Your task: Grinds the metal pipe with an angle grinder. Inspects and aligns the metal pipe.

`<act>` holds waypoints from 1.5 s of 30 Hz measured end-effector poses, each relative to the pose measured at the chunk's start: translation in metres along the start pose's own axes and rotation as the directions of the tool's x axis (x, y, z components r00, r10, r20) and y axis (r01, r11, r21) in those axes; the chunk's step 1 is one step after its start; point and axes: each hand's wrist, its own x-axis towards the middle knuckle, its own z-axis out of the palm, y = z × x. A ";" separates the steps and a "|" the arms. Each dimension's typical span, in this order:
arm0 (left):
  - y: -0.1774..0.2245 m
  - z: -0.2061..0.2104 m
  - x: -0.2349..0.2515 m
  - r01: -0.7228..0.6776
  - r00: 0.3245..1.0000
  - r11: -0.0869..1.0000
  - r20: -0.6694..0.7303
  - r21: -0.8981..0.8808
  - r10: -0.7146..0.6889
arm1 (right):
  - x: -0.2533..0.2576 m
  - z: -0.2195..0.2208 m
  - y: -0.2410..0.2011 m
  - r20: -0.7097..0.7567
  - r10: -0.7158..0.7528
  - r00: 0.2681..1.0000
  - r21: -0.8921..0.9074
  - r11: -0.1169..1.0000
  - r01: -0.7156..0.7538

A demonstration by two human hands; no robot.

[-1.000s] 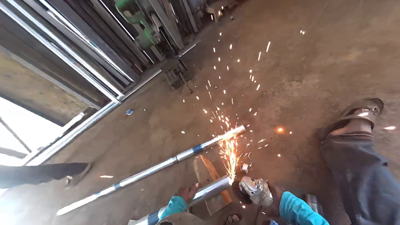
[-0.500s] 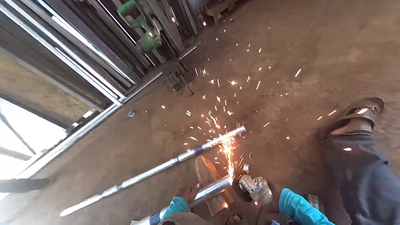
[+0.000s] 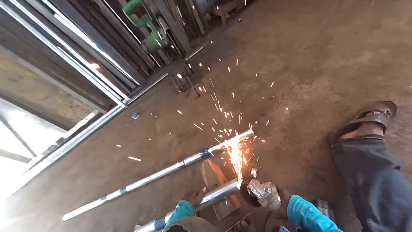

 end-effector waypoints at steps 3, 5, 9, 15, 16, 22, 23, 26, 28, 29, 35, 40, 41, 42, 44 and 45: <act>-0.001 0.006 -0.010 -0.039 0.983 0.998 -0.184 -0.055 0.028 | -0.024 -0.013 -0.004 0.006 0.151 0.988 -0.045 0.988 -0.151; 0.005 0.026 -0.028 -0.211 0.800 0.976 -0.584 -0.053 0.141 | -0.022 -0.002 0.011 -0.138 0.170 0.976 0.120 0.981 -0.154; 0.110 0.020 -0.122 -0.478 0.859 0.877 -0.235 -0.053 0.455 | -0.008 0.005 0.024 -0.338 0.266 0.903 0.538 0.842 -0.047; 0.165 0.129 -0.079 -0.911 0.397 0.399 -0.042 0.106 0.917 | 0.028 0.017 0.037 -0.261 0.500 0.826 0.783 0.610 -0.122; 0.172 0.139 -0.077 -0.923 0.363 0.364 -0.035 0.125 0.931 | 0.032 0.021 0.042 -0.255 0.520 0.815 0.796 0.592 -0.129; 0.172 0.157 -0.070 -0.978 0.181 0.191 -0.129 0.077 0.975 | 0.045 0.021 0.062 -0.184 0.570 0.801 0.848 0.504 -0.164; 0.174 0.159 -0.067 -0.979 0.175 0.187 -0.142 0.080 0.974 | 0.048 0.022 0.064 -0.184 0.569 0.802 0.854 0.496 -0.155; 0.178 0.162 -0.071 -0.964 0.247 0.258 -0.133 0.069 0.960 | 0.054 0.020 0.068 -0.186 0.529 0.828 0.842 0.520 -0.143; 0.178 0.162 -0.073 -0.938 0.341 0.347 -0.183 -0.003 0.922 | 0.061 0.018 0.073 -0.169 0.516 0.840 0.860 0.493 -0.129; 0.179 0.158 -0.074 -0.905 0.424 0.407 -0.165 -0.126 0.890 | 0.065 0.019 0.078 -0.168 0.495 0.853 0.878 0.468 -0.098; 0.202 0.155 -0.064 -0.105 0.577 0.306 0.192 -0.946 0.794 | 0.066 0.022 0.083 -0.328 0.124 0.936 0.937 0.169 0.306; 0.215 0.158 -0.056 -0.447 0.775 0.608 0.056 -0.656 0.630 | 0.042 0.014 0.047 -0.213 0.301 0.930 0.614 0.782 -0.112; 0.216 0.156 -0.055 -0.502 0.752 0.635 0.067 -0.587 0.656 | 0.039 0.012 0.042 -0.218 0.340 0.915 0.541 0.822 -0.177; 0.215 0.156 -0.053 -0.544 0.704 0.618 0.092 -0.567 0.704 | 0.036 0.010 0.041 -0.209 0.389 0.897 0.469 0.845 -0.257; 0.206 0.147 -0.055 -0.558 0.589 0.571 0.198 -0.602 0.784 | 0.032 0.003 0.042 -0.181 0.464 0.867 0.321 0.861 -0.394; 0.198 0.141 -0.058 -0.538 0.520 0.557 0.271 -0.632 0.810 | 0.028 0.001 0.043 -0.169 0.485 0.858 0.228 0.866 -0.445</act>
